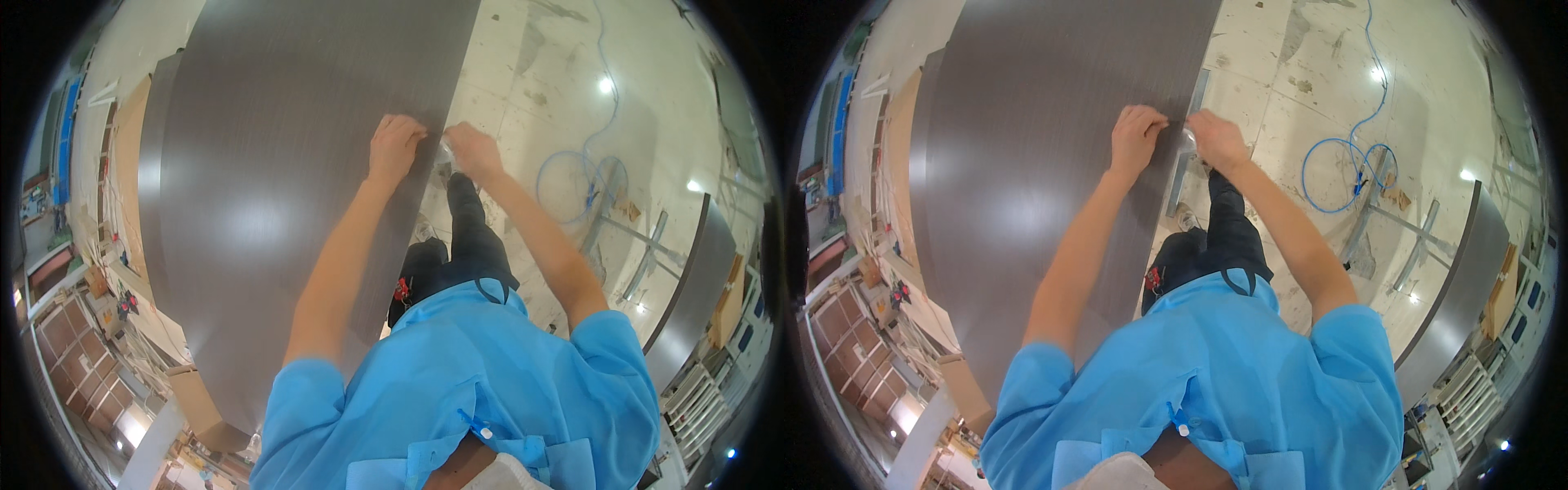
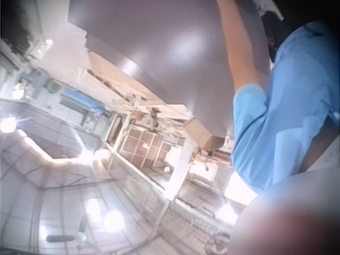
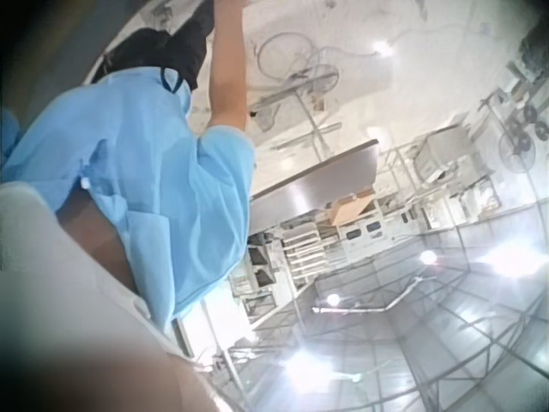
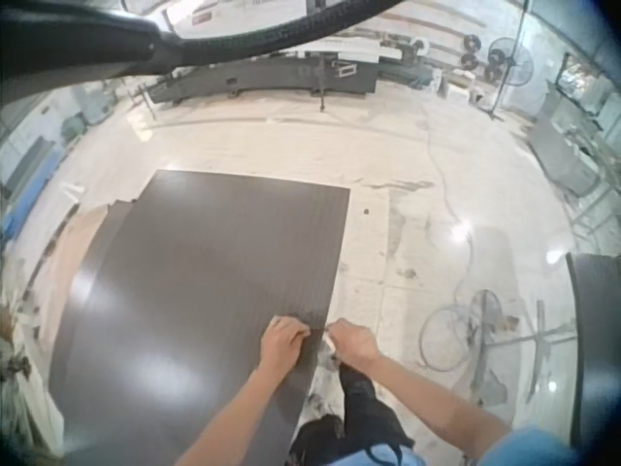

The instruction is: The person scrapes the edges of a large gray sheet with a small metal tool, repeatedly running the tool along the perimeter to remove residue or burrs. The person holds the sheet steady with one hand while scraping with the other, occasionally repositioning the sheet to access different edges.

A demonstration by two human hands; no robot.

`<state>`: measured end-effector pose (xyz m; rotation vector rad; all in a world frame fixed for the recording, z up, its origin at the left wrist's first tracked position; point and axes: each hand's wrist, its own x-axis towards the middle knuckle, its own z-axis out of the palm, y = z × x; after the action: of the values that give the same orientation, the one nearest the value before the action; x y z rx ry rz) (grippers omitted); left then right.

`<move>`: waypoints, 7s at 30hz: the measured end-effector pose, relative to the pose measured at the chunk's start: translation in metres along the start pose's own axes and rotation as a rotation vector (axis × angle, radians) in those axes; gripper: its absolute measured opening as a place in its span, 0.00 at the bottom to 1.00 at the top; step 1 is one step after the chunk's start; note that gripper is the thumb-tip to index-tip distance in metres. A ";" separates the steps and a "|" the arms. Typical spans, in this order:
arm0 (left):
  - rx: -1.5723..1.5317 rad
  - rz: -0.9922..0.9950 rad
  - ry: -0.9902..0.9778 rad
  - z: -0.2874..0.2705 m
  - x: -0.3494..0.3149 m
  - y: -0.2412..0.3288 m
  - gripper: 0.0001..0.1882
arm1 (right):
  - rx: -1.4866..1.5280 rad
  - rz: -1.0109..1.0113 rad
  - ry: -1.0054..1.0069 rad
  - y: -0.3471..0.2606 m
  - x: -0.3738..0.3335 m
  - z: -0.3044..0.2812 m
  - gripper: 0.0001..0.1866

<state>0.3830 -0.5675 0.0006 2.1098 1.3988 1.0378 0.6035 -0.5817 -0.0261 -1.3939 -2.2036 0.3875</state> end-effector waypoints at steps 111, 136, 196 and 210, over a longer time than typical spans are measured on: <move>0.073 0.008 -0.290 -0.190 -0.400 0.083 0.05 | 0.110 -0.113 -0.144 -0.298 -0.315 0.066 0.14; -0.013 -0.013 -0.044 -0.097 -0.246 0.052 0.03 | -0.160 0.022 0.006 -0.189 -0.191 0.042 0.07; -0.047 -0.071 0.101 -0.320 -0.892 0.173 0.04 | -0.071 -0.160 -0.038 -0.640 -0.665 0.153 0.10; 0.024 -0.207 -0.124 -0.408 -1.067 0.226 0.06 | 0.187 -0.080 -0.469 -0.771 -0.807 0.169 0.14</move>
<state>-0.0289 -1.6564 0.0321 1.9596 1.5352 0.7997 0.2095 -1.6390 -0.0013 -1.1981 -2.4972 0.9461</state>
